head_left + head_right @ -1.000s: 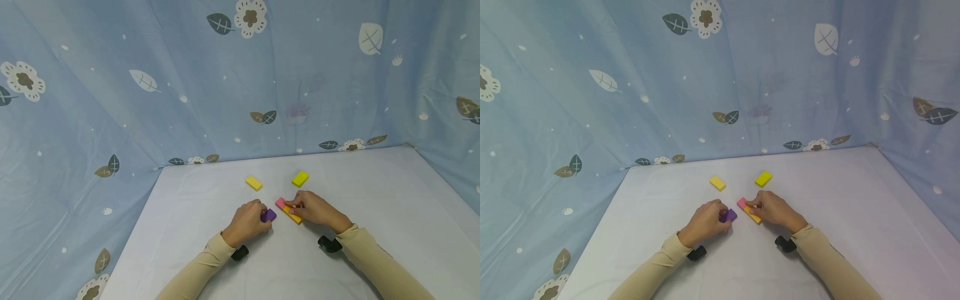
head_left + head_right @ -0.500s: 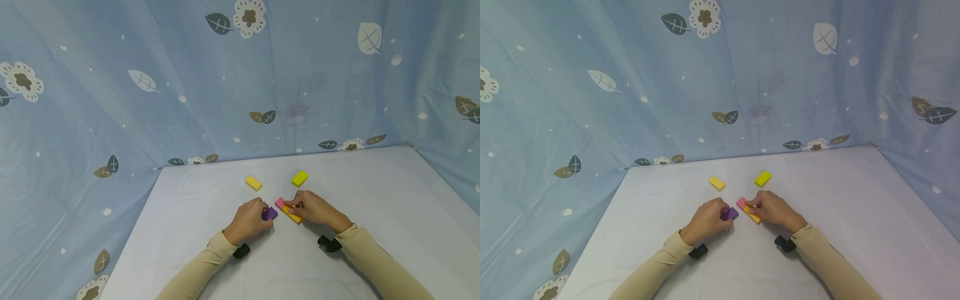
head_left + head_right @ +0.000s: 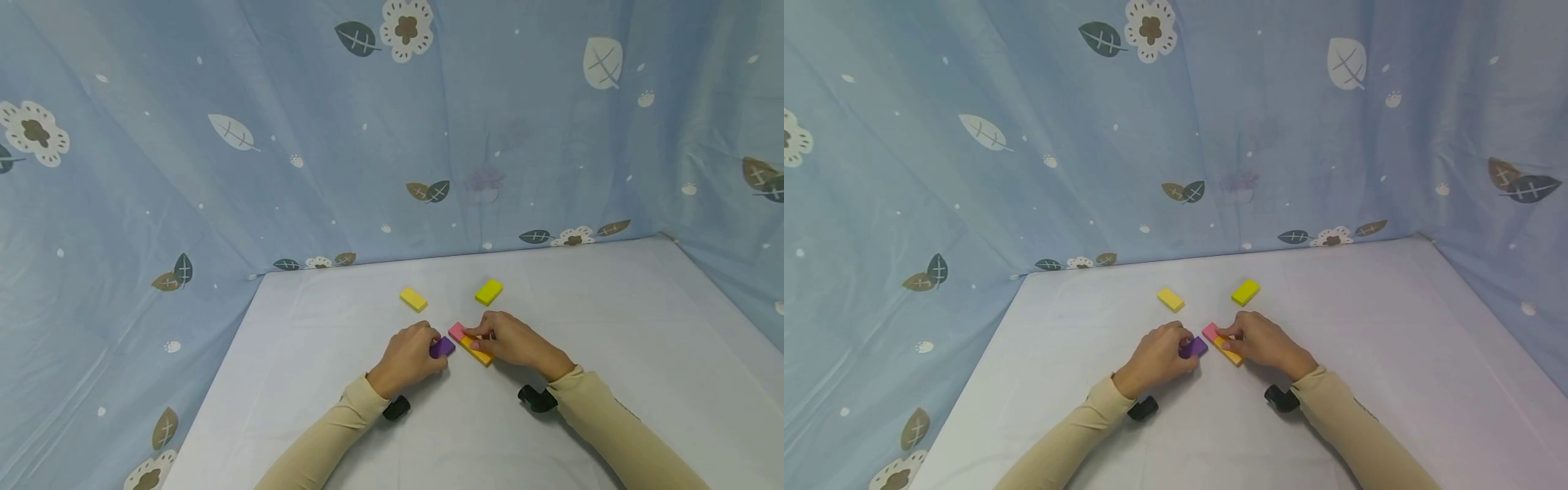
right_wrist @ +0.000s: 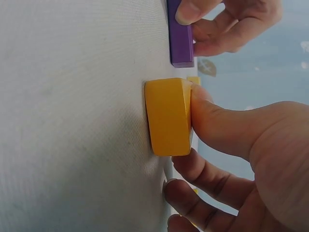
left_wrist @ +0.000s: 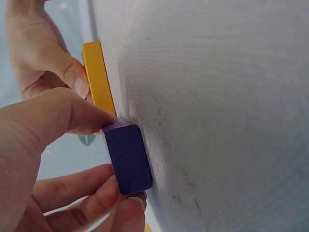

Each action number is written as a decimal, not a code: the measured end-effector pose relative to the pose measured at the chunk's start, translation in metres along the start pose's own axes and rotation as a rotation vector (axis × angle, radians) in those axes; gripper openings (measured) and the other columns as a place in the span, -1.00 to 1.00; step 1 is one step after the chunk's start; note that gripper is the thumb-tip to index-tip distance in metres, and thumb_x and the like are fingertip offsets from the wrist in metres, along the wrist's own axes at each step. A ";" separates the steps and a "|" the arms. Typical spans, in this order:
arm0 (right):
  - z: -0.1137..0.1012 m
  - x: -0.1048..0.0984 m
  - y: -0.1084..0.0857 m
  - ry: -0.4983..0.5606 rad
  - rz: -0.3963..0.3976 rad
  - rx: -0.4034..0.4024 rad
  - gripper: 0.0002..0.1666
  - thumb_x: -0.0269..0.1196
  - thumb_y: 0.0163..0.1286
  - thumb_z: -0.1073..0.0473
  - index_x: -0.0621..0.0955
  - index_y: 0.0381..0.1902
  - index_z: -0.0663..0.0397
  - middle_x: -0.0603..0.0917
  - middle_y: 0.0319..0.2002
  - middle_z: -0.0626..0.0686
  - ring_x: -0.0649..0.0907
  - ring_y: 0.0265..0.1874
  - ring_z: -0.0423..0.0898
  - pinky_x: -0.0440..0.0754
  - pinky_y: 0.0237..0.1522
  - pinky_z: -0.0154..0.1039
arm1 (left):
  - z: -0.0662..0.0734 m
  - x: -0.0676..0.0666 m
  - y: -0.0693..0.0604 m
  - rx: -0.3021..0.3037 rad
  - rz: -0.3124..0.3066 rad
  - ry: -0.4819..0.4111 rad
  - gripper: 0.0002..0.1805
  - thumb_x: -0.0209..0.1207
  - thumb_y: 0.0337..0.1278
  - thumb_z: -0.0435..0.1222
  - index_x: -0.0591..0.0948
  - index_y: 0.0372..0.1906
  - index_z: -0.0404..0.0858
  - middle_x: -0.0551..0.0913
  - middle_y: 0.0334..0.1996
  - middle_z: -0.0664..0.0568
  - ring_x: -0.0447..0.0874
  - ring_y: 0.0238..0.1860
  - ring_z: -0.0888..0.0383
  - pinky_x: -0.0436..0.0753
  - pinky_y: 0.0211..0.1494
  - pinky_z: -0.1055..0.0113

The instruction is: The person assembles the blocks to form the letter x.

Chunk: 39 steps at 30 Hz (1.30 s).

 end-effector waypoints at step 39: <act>0.000 0.000 -0.001 -0.001 0.008 -0.012 -0.57 0.40 0.38 0.24 0.69 0.19 0.17 0.53 -0.46 -0.06 0.39 -0.50 -0.17 0.25 -0.49 -0.39 | 0.003 0.000 0.007 -0.003 -0.016 -0.017 -0.65 0.44 0.02 -0.15 0.78 -0.11 -0.26 0.66 -0.32 0.09 0.47 -0.45 0.32 0.46 -0.42 0.50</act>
Point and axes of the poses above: each hand's wrist, its own y-axis towards the middle knuckle, its own x-axis out of the palm, z = x × y, the point moved 7 cm from there along y, towards the middle knuckle
